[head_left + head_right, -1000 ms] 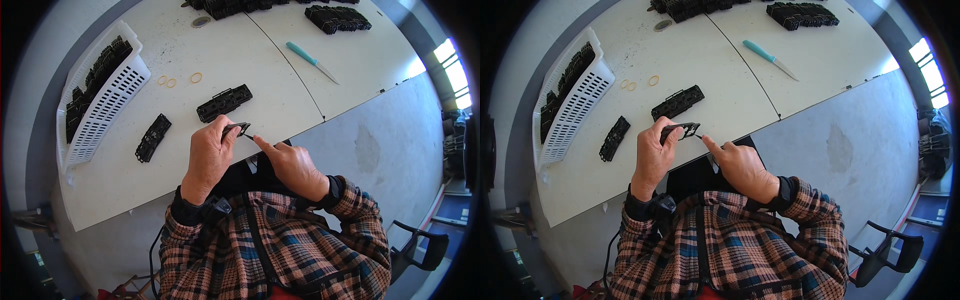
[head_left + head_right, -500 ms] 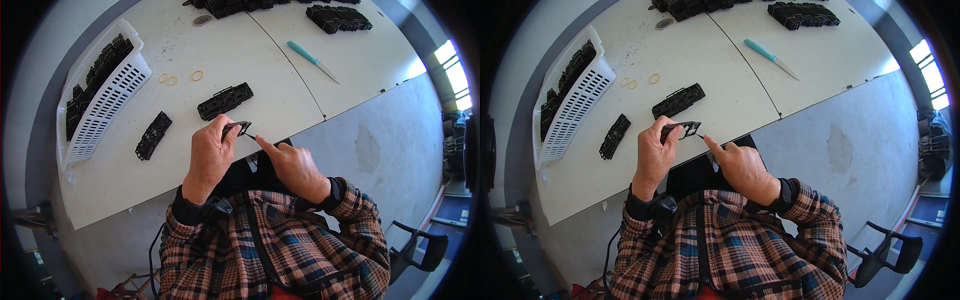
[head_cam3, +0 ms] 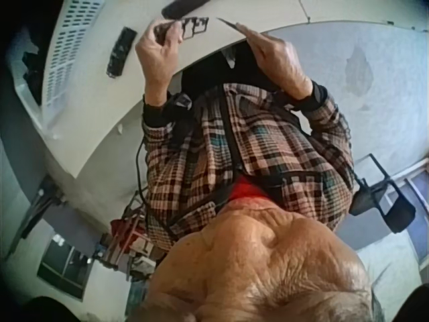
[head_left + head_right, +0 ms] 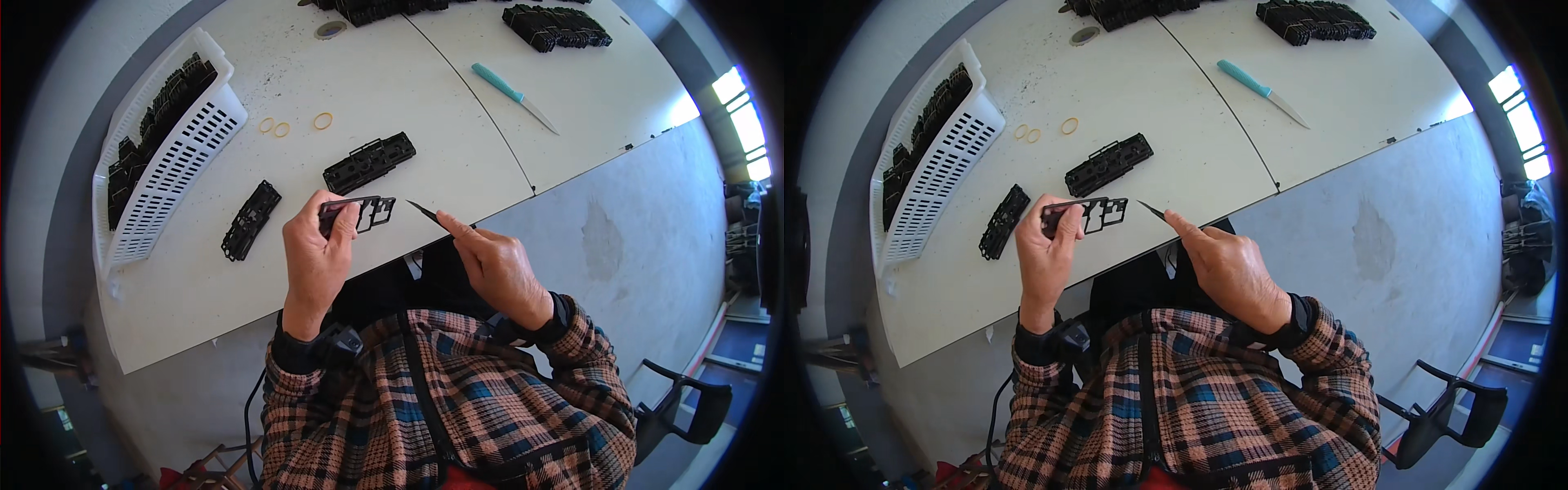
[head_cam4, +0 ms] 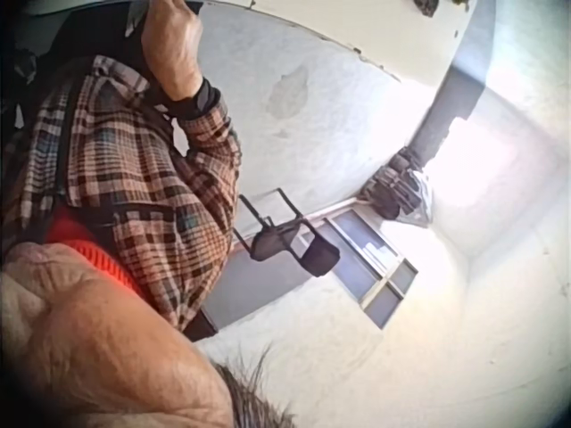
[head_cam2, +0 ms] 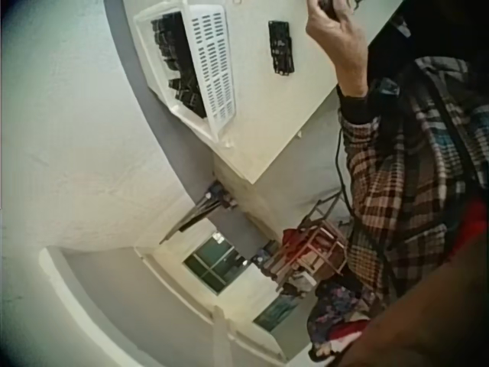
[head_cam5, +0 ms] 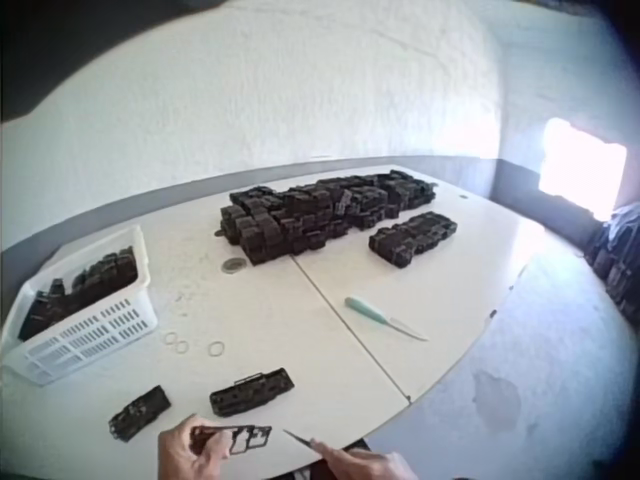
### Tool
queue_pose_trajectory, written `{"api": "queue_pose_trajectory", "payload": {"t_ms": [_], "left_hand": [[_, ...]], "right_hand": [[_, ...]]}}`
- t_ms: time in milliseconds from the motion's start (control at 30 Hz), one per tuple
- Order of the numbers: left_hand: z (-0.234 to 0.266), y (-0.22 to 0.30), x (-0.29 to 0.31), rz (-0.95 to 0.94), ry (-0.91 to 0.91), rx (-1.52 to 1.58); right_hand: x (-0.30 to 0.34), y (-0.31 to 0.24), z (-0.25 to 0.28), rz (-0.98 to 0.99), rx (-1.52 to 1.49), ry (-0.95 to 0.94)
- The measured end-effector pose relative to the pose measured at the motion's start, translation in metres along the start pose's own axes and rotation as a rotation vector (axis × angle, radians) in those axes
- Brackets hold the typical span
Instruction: Manually inspecting and assembling small plastic components at a workstation.
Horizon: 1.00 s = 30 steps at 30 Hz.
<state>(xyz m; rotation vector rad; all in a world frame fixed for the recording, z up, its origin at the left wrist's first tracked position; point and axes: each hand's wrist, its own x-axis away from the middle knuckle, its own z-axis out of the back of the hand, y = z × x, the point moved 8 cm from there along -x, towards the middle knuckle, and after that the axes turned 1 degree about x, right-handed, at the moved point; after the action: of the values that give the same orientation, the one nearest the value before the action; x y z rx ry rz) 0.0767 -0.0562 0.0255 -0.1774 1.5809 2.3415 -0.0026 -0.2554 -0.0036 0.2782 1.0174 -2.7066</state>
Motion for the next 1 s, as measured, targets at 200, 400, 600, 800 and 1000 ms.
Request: {"api": "queue_pose_trajectory", "payload": {"t_ms": [200, 400, 600, 800, 1000], "left_hand": [[-0.007, -0.002, -0.004, 0.021, -0.052, -0.052], [-0.017, 0.003, -0.005, -0.008, -0.114, -0.131], [-0.019, 0.010, -0.006, -0.024, -0.146, -0.157], [-0.022, 0.013, -0.002, -0.063, -0.127, -0.165], [-0.024, 0.015, -0.003, -0.055, -0.133, -0.190]], "right_hand": [[0.000, -0.003, -0.005, -0.004, 0.022, -0.069], [-0.006, -0.014, -0.016, 0.065, 0.110, -0.127], [-0.006, -0.023, -0.023, 0.111, 0.173, -0.138], [-0.001, -0.026, -0.025, 0.138, 0.248, -0.108], [-0.003, -0.017, -0.030, 0.145, 0.256, -0.108]]}}
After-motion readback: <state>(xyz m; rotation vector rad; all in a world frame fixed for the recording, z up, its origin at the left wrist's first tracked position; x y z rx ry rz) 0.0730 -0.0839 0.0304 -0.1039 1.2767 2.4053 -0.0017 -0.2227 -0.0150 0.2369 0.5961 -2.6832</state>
